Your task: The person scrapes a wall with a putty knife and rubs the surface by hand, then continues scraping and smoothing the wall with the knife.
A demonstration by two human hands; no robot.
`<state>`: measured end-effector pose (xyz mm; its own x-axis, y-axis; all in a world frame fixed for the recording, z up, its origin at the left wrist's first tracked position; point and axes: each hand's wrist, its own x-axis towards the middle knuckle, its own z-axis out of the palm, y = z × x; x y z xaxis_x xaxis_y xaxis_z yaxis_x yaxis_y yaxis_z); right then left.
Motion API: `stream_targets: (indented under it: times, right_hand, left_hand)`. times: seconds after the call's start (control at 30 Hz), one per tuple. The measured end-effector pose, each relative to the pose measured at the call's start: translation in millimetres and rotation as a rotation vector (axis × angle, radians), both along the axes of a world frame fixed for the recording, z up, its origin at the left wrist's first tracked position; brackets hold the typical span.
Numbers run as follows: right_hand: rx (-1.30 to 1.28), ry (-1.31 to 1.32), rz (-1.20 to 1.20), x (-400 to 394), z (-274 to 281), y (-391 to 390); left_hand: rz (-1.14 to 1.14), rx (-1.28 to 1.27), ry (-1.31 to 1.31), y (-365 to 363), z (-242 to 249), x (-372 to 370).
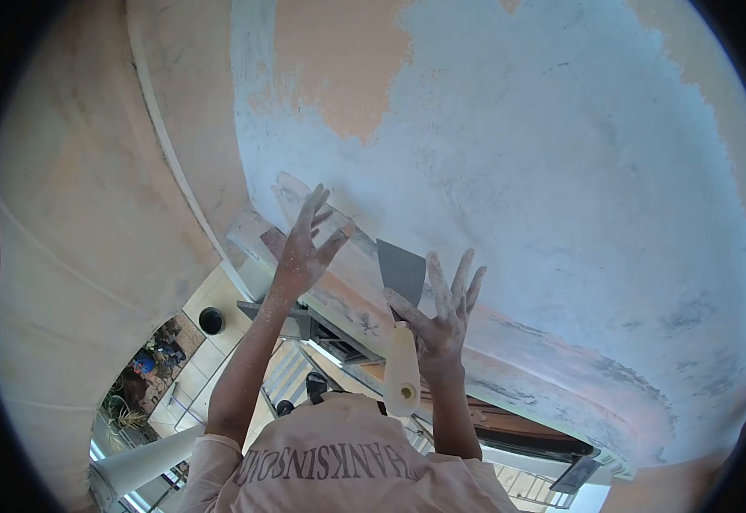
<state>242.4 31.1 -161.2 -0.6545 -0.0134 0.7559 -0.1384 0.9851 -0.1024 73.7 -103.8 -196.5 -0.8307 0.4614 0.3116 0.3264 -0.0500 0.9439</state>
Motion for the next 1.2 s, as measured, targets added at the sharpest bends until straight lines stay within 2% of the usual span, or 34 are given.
stream_targets:
  times: [0.03, 0.1, 0.2, 0.23, 0.37, 0.47, 0.53, 0.63, 0.73, 0.83, 0.87, 0.93, 1.0, 1.03, 1.07, 1.13, 1.2]
  right_hand:
    - [-0.001, -0.014, -0.004, 0.7, -1.9, -4.3]
    - [-0.036, -0.052, 0.062, -0.1, -14.7, -10.5]
    - [-0.084, -0.198, 0.123, 3.1, -36.9, -29.3]
    - [-0.102, -0.243, 0.159, 3.7, -46.8, -36.1]
    - [-0.197, -0.410, 0.259, 8.9, -93.5, -50.4]
    - [-0.425, -0.491, 0.210, 14.7, -96.9, -54.0]
    - [-0.673, -0.479, 0.168, 19.5, -88.6, -51.6]
    - [-0.944, -0.538, 0.174, 21.8, -107.5, -34.8]
    - [-1.336, -0.794, 0.243, 20.6, -104.4, -35.3]
    - [-1.436, -0.675, 0.545, 20.4, -135.4, -39.3]
    - [-1.618, -0.744, 0.531, 22.6, -147.9, -40.3]
    - [-1.812, -0.646, 0.687, 15.8, -121.9, -49.4]
    - [-1.886, -0.460, 0.823, 1.8, -108.7, -55.1]
    - [-1.861, -0.392, 0.759, -5.6, -98.8, -58.7]
    - [-1.894, -0.362, 0.805, -9.8, -88.0, -53.4]
    - [-1.974, -0.296, 0.893, -19.4, -66.6, -44.8]
    - [-1.868, -0.191, 0.833, -31.5, -43.0, -35.6]
  left_hand:
    - [-0.065, 0.104, -0.098, -3.8, -14.9, 10.9]
    - [-0.255, 0.206, -0.457, -12.9, -13.1, 37.0]
    - [-0.421, 0.362, -0.767, -14.4, -34.6, 56.8]
    - [-0.398, 0.423, -0.797, -16.6, -34.4, 62.9]
    - [-0.216, 0.375, -0.844, -27.5, -62.9, 73.0]
    - [-0.032, 0.159, -0.670, -35.6, -95.9, 67.6]
    - [0.019, 0.220, -0.626, -32.0, -114.8, 63.4]
    - [0.031, 0.275, -0.595, -28.3, -108.2, 64.4]
    - [0.019, 0.304, -0.547, -21.4, -74.1, 64.9]
    - [-0.022, 0.362, -0.521, -10.4, -50.4, 63.0]
    - [-0.043, 0.393, -0.512, -4.2, -43.1, 57.9]
    - [-0.135, 0.420, -0.515, 6.1, -32.0, 46.4]
    - [-0.230, 0.440, -0.529, 18.3, -16.4, 37.4]
    - [-0.280, 0.440, -0.542, 24.2, -3.8, 33.1]
    - [-0.331, 0.436, -0.556, 28.8, 9.4, 28.6]
    - [-0.225, 0.314, -0.326, 34.5, 39.8, 21.9]
    - [-0.048, 0.283, -0.132, 39.5, 62.5, 21.8]
